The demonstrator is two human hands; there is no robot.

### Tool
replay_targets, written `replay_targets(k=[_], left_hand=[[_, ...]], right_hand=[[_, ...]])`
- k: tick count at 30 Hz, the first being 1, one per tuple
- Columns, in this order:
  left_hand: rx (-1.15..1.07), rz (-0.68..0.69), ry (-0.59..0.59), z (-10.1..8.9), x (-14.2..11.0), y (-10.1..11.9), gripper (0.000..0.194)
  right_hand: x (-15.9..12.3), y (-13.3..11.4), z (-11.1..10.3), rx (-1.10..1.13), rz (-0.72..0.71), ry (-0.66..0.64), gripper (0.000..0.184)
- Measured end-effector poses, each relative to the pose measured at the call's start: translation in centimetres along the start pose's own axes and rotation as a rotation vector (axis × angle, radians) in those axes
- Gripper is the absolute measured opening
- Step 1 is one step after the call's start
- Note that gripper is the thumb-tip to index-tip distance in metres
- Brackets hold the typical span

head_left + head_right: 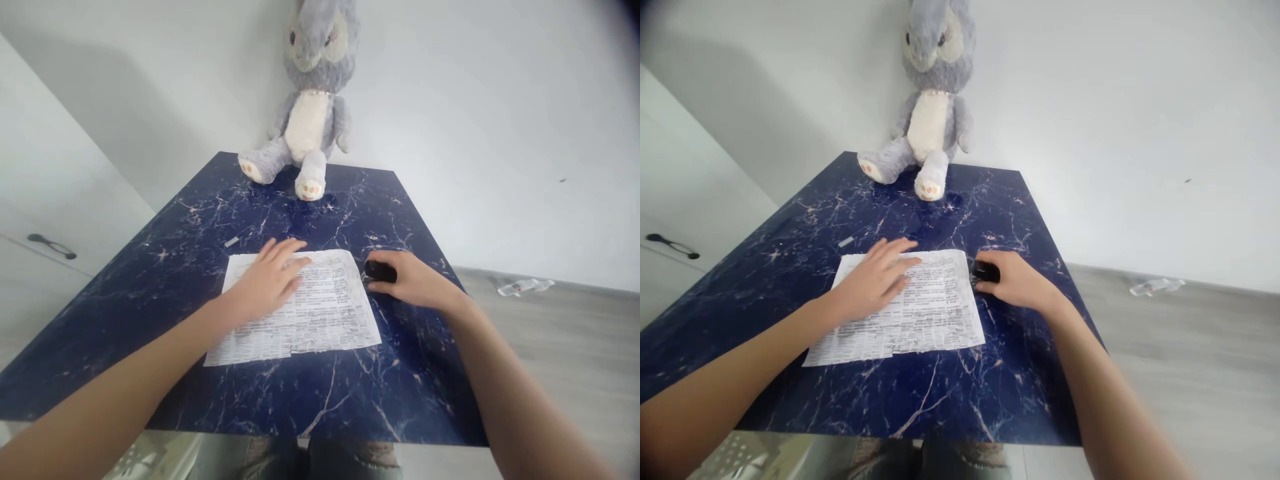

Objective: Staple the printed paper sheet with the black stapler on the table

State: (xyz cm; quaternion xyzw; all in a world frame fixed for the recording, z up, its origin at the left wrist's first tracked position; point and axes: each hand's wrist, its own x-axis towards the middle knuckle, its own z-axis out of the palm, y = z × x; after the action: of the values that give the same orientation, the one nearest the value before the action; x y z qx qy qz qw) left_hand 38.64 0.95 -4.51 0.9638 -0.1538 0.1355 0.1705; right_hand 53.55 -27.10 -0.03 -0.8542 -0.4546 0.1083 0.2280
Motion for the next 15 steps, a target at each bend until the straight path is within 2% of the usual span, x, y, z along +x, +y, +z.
replay_targets(k=[3,5,10,15], left_hand=[[-0.113,0.132,-0.127,0.8,-0.2,1.7,0.042],[-0.180,0.153,-0.162,1.3,-0.4,2.0,0.045],[-0.222,0.067,-0.114,2.0,-0.7,1.3,0.048],[-0.213,0.075,-0.103,2.3,-0.9,1.4,0.046]], right_hand=[[-0.3,-0.9,-0.1,0.040,-0.010,-0.073,0.015],[-0.6,-1.2,-0.3,0.033,0.023,-0.069,0.014],[-0.9,-0.9,-0.9,-0.035,0.095,0.000,0.018],[-0.9,-1.5,-0.4,-0.005,0.064,-0.088,0.017]])
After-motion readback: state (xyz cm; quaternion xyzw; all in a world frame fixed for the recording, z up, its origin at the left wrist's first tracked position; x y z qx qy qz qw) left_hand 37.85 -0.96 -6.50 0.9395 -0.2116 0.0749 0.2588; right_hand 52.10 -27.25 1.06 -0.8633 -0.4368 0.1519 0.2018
